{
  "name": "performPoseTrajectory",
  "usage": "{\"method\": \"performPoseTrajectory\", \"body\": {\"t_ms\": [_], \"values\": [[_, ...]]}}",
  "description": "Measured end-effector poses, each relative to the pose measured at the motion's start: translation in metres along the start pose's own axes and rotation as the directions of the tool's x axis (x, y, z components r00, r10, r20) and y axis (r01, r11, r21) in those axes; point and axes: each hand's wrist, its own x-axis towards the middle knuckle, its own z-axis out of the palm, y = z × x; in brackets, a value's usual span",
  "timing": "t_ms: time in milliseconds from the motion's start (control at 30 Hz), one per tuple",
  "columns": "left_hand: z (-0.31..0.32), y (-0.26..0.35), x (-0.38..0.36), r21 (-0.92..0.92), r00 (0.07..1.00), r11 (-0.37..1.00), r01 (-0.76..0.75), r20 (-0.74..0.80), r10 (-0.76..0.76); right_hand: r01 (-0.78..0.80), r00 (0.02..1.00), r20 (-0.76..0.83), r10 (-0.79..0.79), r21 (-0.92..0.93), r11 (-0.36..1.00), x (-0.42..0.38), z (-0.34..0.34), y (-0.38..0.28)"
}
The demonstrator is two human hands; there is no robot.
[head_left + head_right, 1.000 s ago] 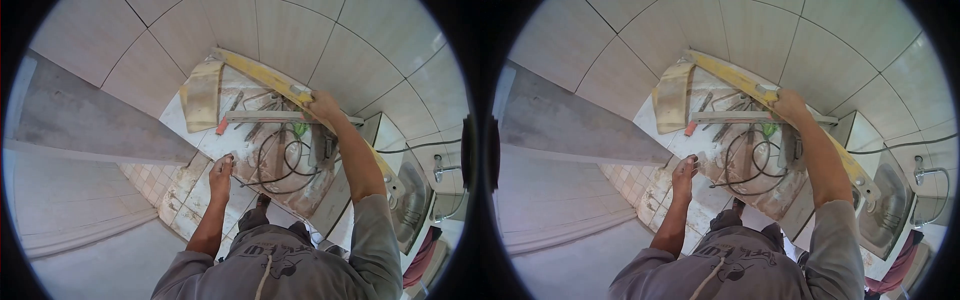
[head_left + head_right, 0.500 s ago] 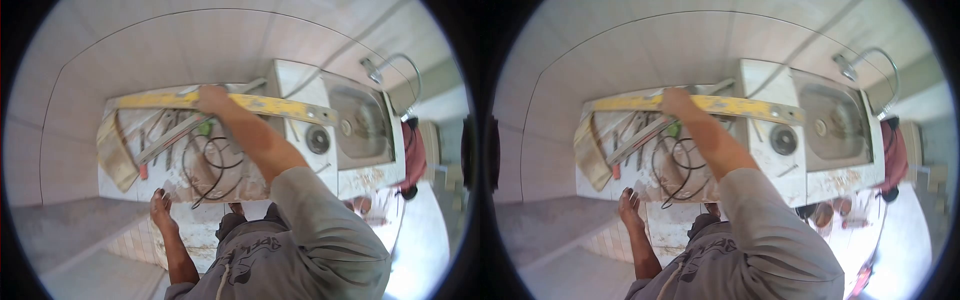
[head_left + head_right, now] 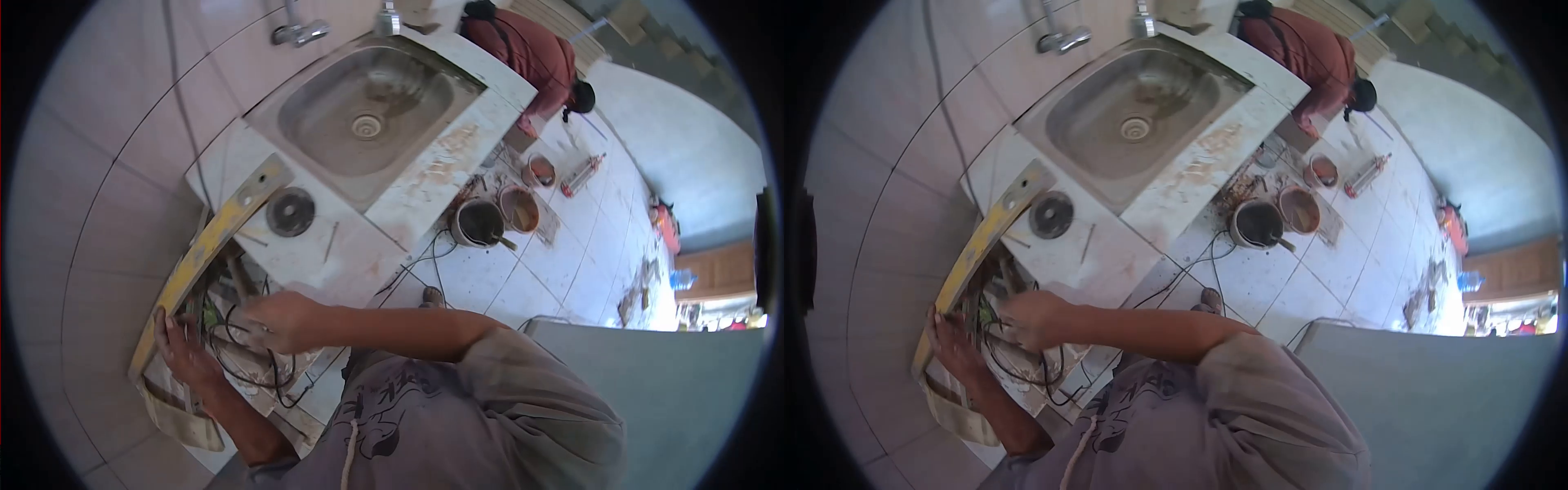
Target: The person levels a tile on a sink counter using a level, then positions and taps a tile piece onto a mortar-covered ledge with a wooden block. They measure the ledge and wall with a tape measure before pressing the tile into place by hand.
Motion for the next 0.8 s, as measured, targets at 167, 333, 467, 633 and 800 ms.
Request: {"method": "performPoseTrajectory", "body": {"t_ms": [167,333,467,633,800], "values": [[0.148,0.013,-0.045,0.161,0.988,0.987,-0.027,0.154,0.002,-0.073,0.994,-0.076,0.084,0.128,0.989,-0.143,-0.075,0.027],[0.229,-0.013,-0.115,0.107,0.966,0.990,0.090,0.231,-0.113,-0.379,0.776,-0.270,0.570,0.523,0.764,-0.255,-0.128,0.084],[0.240,-0.015,-0.152,0.287,0.954,0.949,-0.131,0.296,0.042,-0.380,0.823,-0.349,0.449,0.250,0.891,-0.250,-0.179,0.095],[0.202,-0.013,-0.141,0.295,0.986,0.942,-0.160,0.096,0.137,-0.064,0.951,-0.306,0.046,-0.049,0.997,-0.132,-0.187,0.053],[0.119,-0.022,-0.106,0.165,0.968,0.962,-0.216,-0.093,0.233,0.135,0.978,-0.082,-0.190,-0.442,0.887,0.019,-0.114,0.028]]}}
